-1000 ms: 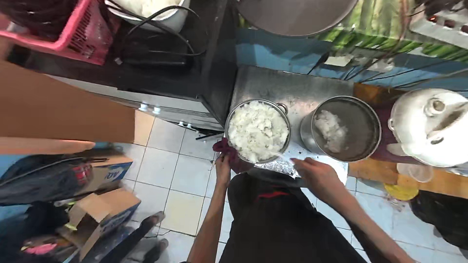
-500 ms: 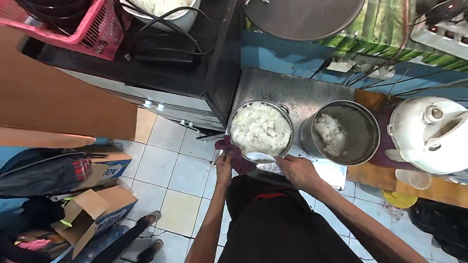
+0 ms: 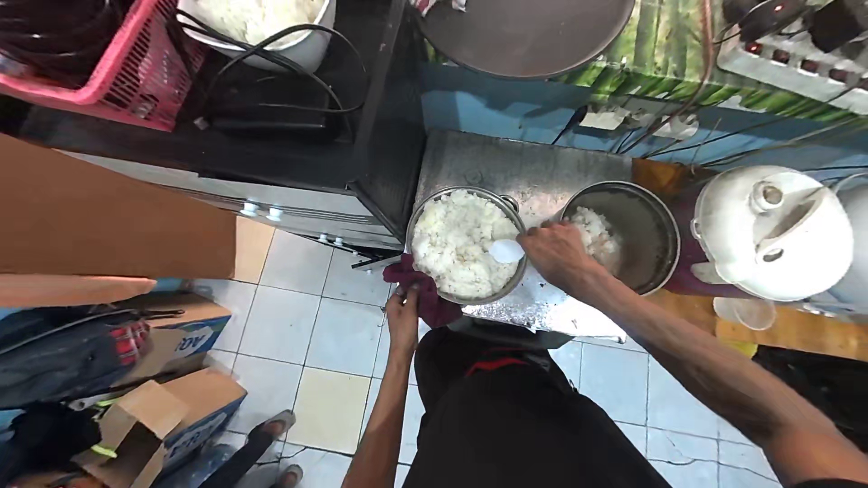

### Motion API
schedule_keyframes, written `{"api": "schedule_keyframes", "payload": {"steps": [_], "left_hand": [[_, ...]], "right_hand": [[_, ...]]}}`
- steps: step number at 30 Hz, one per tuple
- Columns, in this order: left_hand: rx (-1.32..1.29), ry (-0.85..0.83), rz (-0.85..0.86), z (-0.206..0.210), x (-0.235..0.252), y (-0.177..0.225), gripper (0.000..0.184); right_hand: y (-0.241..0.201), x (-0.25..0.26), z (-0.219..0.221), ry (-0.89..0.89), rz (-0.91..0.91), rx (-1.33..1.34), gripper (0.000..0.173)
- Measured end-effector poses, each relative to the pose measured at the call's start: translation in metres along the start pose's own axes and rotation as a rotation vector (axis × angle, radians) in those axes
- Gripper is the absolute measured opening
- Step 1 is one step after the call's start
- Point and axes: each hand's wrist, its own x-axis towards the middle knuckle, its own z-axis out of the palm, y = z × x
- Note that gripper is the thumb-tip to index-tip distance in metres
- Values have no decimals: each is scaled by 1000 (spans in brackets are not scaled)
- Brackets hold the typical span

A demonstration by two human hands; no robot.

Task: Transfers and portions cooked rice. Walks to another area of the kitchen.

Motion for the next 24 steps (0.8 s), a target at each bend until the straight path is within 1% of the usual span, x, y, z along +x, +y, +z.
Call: {"api": "schedule_keyframes", "payload": {"steps": [3, 5, 6, 7, 9, 11, 13, 15, 17, 21, 24], "left_hand": [[-12, 12, 30, 1, 1, -1, 23], [-41, 34, 40, 4, 1, -2, 22], [-56, 42, 37, 4, 1, -3, 22], [-76, 48, 29, 4, 1, -3, 22], [-132, 70, 8, 5, 2, -2, 22], [-161, 86, -11, 4, 4, 1, 23], [-154, 89, -15, 3, 8, 4, 23], [-147, 82, -16, 1, 10, 6, 24], [-144, 63, -24, 0, 10, 8, 25], [-132, 49, -48, 4, 6, 9, 26], [-147, 56, -59, 6, 4, 12, 26]], "right_hand": [[-5, 22, 8, 11, -130, -111, 4], [-6, 29, 11, -28, -189, -140, 6], [-8, 31, 12, -72, -188, -125, 7], [-10, 32, 11, -137, -163, -88, 9], [-11, 37, 12, -324, -67, 54, 13], [-12, 40, 26, -503, -2, 194, 19], [-14, 37, 39, -573, 10, 286, 27], [-18, 28, 43, -539, 23, 367, 34], [-20, 18, 49, -459, 37, 460, 37], [-28, -2, 71, -295, 30, 569, 36], [-19, -11, 80, -200, 37, 663, 36]]}}
